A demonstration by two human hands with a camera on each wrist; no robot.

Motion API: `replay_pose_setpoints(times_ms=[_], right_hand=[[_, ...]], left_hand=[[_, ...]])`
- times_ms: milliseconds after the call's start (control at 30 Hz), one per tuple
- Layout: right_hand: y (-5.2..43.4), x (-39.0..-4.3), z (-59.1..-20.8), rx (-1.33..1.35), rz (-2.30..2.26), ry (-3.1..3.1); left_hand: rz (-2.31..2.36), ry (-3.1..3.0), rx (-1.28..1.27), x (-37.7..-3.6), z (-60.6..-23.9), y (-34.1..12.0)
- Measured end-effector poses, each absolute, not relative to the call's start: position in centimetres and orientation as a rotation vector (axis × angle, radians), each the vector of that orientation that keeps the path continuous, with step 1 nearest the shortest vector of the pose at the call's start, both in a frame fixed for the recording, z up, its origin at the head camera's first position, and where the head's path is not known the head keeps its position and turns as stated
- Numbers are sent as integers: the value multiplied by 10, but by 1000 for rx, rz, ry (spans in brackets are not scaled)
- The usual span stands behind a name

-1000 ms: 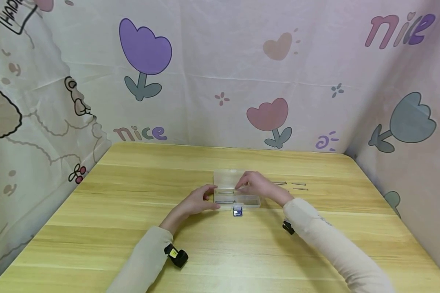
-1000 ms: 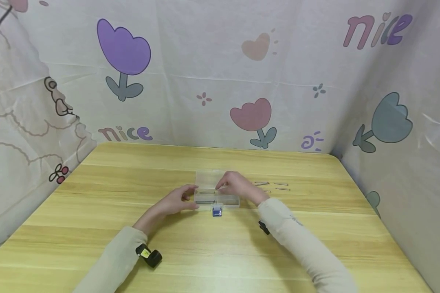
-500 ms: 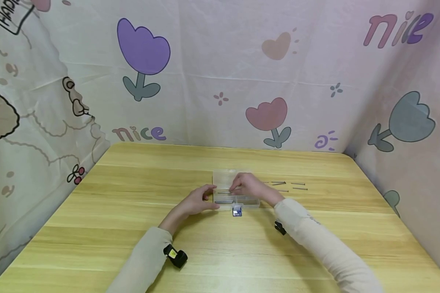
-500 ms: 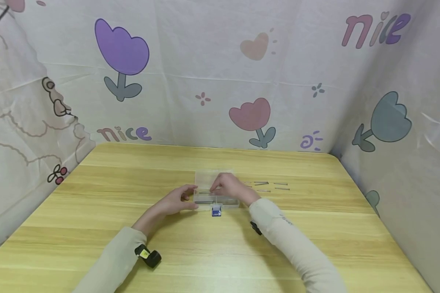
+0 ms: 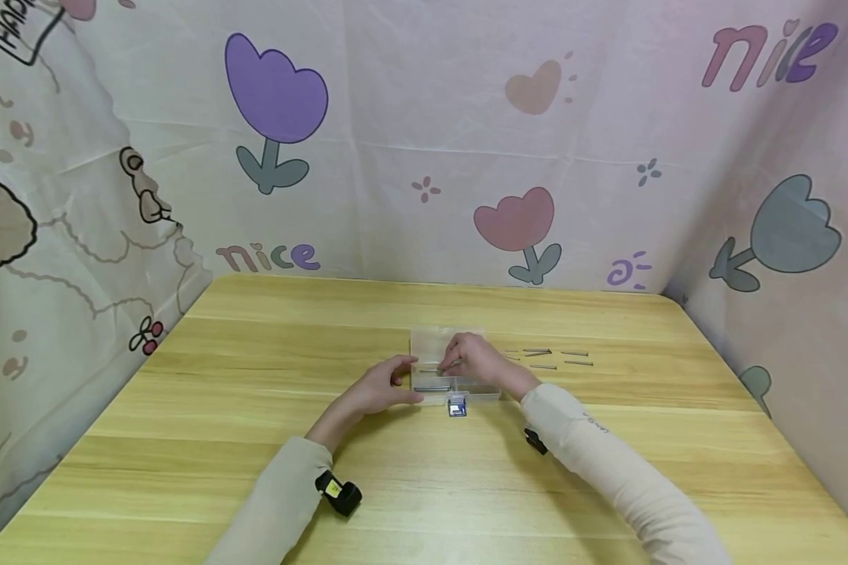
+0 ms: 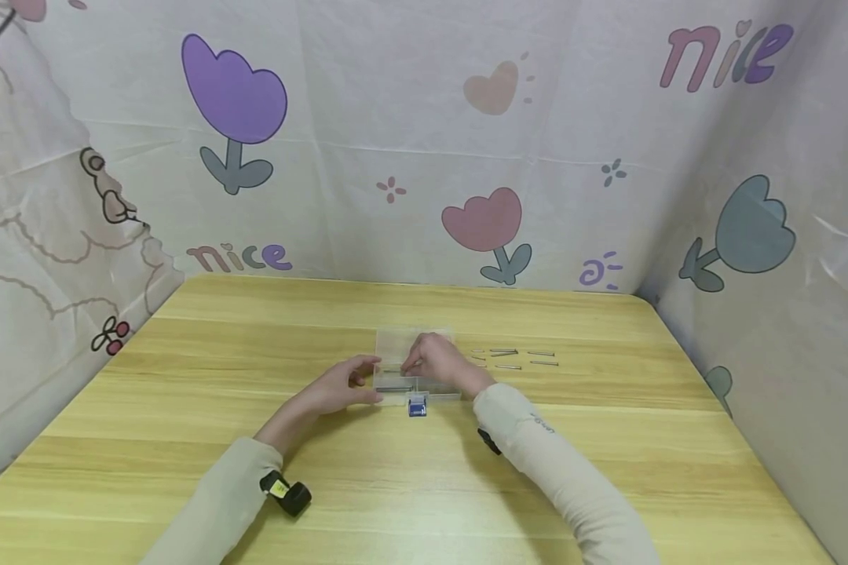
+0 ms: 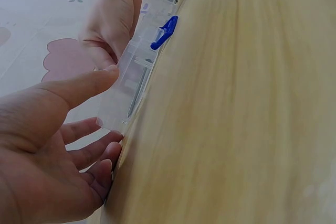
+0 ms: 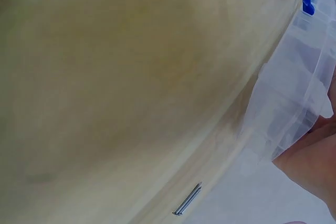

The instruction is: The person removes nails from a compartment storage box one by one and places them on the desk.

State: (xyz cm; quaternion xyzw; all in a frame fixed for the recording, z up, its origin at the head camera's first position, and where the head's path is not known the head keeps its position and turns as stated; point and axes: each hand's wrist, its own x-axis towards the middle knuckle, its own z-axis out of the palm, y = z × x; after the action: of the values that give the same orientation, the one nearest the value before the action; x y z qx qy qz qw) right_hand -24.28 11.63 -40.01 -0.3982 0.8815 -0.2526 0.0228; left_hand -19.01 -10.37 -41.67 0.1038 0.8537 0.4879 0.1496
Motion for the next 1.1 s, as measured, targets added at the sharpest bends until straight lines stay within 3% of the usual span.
replay_pose_setpoints(times_ms=[1100], right_hand=[[111,-247,-405,-1150,-700,2755]], left_hand=[[1396,2467,303,-192,-417,-103]])
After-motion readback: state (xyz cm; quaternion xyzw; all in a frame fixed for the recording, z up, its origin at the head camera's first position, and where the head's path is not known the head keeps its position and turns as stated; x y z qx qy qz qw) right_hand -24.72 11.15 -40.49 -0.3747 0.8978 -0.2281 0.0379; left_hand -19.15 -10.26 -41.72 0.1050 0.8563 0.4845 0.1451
